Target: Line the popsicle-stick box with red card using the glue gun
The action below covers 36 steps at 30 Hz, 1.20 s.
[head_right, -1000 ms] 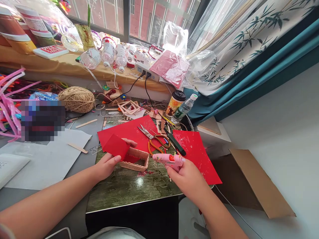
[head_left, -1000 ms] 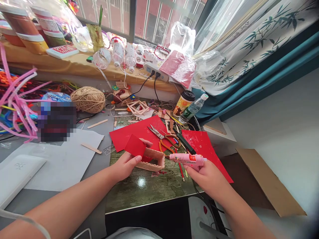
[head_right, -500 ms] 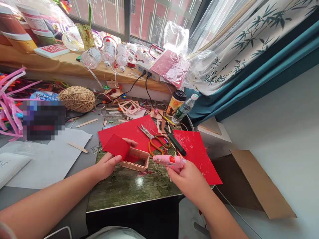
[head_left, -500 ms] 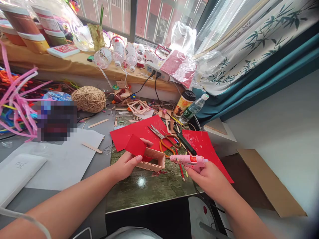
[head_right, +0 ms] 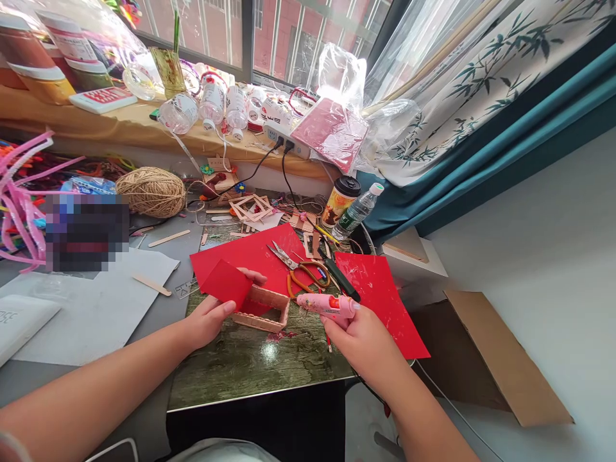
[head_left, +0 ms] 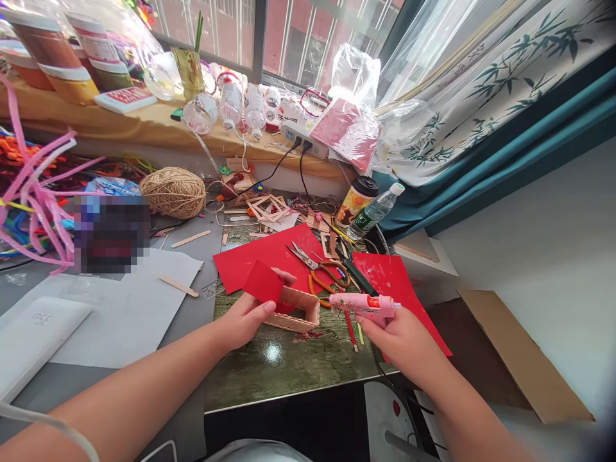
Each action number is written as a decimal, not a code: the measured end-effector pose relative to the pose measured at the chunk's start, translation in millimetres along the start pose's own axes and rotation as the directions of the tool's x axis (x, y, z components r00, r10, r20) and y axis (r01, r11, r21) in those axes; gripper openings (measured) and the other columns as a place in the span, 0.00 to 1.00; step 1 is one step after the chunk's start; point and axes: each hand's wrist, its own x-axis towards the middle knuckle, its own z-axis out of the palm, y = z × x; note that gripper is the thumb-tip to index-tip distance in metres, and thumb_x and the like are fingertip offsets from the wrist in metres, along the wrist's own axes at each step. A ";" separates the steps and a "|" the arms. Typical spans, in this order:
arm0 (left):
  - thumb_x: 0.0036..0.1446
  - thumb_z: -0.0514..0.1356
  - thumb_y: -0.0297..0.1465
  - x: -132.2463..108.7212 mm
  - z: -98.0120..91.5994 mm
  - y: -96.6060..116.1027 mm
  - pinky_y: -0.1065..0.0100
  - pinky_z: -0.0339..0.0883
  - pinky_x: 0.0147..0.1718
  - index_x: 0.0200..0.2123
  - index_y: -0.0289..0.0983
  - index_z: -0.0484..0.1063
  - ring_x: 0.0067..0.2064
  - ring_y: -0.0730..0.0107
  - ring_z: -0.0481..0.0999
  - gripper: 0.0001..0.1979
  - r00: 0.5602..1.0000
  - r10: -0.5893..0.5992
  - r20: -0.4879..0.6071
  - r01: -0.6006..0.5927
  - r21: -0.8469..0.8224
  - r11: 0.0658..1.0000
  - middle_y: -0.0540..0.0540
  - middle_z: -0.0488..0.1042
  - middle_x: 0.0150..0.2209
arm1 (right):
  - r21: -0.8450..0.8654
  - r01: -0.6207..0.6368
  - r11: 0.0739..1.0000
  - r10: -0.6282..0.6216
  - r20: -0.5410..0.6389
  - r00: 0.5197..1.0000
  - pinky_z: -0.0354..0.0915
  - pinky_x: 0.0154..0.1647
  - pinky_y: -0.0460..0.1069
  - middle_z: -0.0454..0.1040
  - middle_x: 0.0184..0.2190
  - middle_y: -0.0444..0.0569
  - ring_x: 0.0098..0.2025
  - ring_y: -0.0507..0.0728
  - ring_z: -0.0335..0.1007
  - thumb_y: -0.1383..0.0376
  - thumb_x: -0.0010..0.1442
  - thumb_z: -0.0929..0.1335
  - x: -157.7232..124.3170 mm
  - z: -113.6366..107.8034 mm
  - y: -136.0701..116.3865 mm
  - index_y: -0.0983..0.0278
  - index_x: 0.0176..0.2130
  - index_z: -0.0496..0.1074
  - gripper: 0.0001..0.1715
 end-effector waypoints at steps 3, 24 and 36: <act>0.72 0.55 0.50 -0.1 0.0 0.1 0.49 0.65 0.61 0.66 0.41 0.66 0.65 0.43 0.71 0.27 1.000 -0.002 0.000 0.002 -0.013 1.000 0.36 0.75 0.61 | -0.009 0.009 1.000 -0.009 0.002 1.000 0.46 0.26 0.48 0.62 0.21 0.39 0.23 0.52 0.45 0.60 0.67 0.66 0.6 -0.1 -0.5 0.55 0.63 0.78 0.28; 0.72 0.55 0.49 0.8 0.2 2.6 0.49 0.67 0.60 0.67 0.42 0.66 0.64 0.43 0.71 0.28 1.000 -0.013 0.005 0.013 0.003 1.000 0.36 0.75 0.61 | -0.014 0.008 1.000 -0.008 0.006 1.000 0.51 0.26 0.47 0.68 0.23 0.39 0.23 0.51 0.52 0.64 0.66 0.67 -0.1 -0.2 0.8 0.52 0.63 0.79 0.28; 0.71 0.57 0.48 -1.8 -0.9 -10.4 0.46 0.61 0.67 0.67 0.43 0.65 0.70 0.41 0.65 0.27 0.999 0.031 -0.028 -0.032 -0.025 0.999 0.37 0.68 0.68 | 0.135 0.215 0.967 -0.225 0.063 0.972 0.70 0.66 0.62 0.83 0.57 0.48 0.61 0.67 0.78 0.56 0.72 0.69 18.3 5.3 -12.5 0.53 0.62 0.79 0.22</act>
